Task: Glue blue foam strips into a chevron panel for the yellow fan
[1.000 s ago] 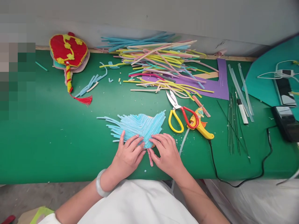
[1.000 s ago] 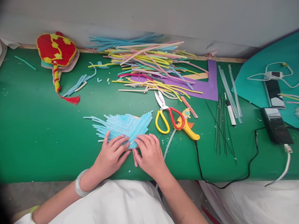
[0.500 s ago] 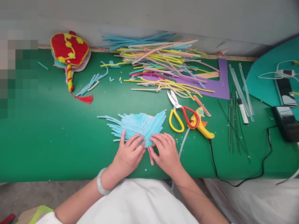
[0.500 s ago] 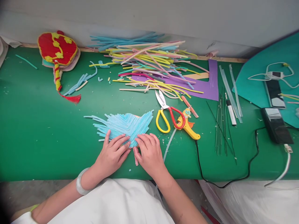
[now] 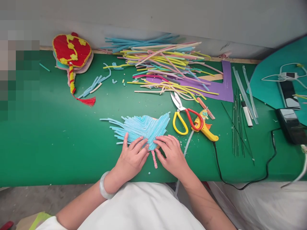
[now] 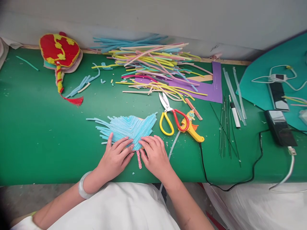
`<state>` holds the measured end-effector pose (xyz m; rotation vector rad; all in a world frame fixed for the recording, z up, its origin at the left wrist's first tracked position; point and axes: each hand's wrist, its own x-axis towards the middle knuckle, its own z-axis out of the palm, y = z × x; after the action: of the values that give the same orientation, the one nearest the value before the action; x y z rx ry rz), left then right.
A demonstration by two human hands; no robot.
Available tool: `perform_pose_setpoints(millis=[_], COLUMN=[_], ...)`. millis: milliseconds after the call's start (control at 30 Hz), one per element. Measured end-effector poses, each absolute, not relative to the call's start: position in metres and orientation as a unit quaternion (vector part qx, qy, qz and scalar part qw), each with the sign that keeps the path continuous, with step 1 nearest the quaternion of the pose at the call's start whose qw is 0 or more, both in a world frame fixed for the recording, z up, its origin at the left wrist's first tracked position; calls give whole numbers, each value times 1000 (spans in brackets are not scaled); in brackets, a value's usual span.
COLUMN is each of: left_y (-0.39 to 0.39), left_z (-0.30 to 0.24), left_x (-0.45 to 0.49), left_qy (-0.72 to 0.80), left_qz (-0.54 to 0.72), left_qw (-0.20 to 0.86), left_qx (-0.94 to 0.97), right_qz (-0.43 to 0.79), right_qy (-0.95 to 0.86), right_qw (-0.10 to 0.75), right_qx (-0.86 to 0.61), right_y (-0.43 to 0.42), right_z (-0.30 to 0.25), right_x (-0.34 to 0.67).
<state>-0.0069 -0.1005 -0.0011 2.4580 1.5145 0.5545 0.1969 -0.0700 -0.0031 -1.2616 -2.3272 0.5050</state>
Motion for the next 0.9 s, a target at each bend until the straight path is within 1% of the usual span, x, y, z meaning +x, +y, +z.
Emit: perform_pose_setpoints(millis=[233,467,633,900], left_y=[-100,-102,-102,-103], left_z=[0,4,6,4], left_x=[-6,-11,-10,-7], left_qy=[508,479,477,478], left_qz=[198,166,151,140], left_qw=[90,83,71,51], left_qx=[833,858,863,865], right_qz=[166,170,139,96], right_qy=[-831,-825,-808,-769], right_qw=[241,256,292,318], right_qx=[-473,-475,-493,-546], right_y=[-72,-74,-72,-78], right_z=[-1,1,-3,-6], right_x=[189,191,199,211])
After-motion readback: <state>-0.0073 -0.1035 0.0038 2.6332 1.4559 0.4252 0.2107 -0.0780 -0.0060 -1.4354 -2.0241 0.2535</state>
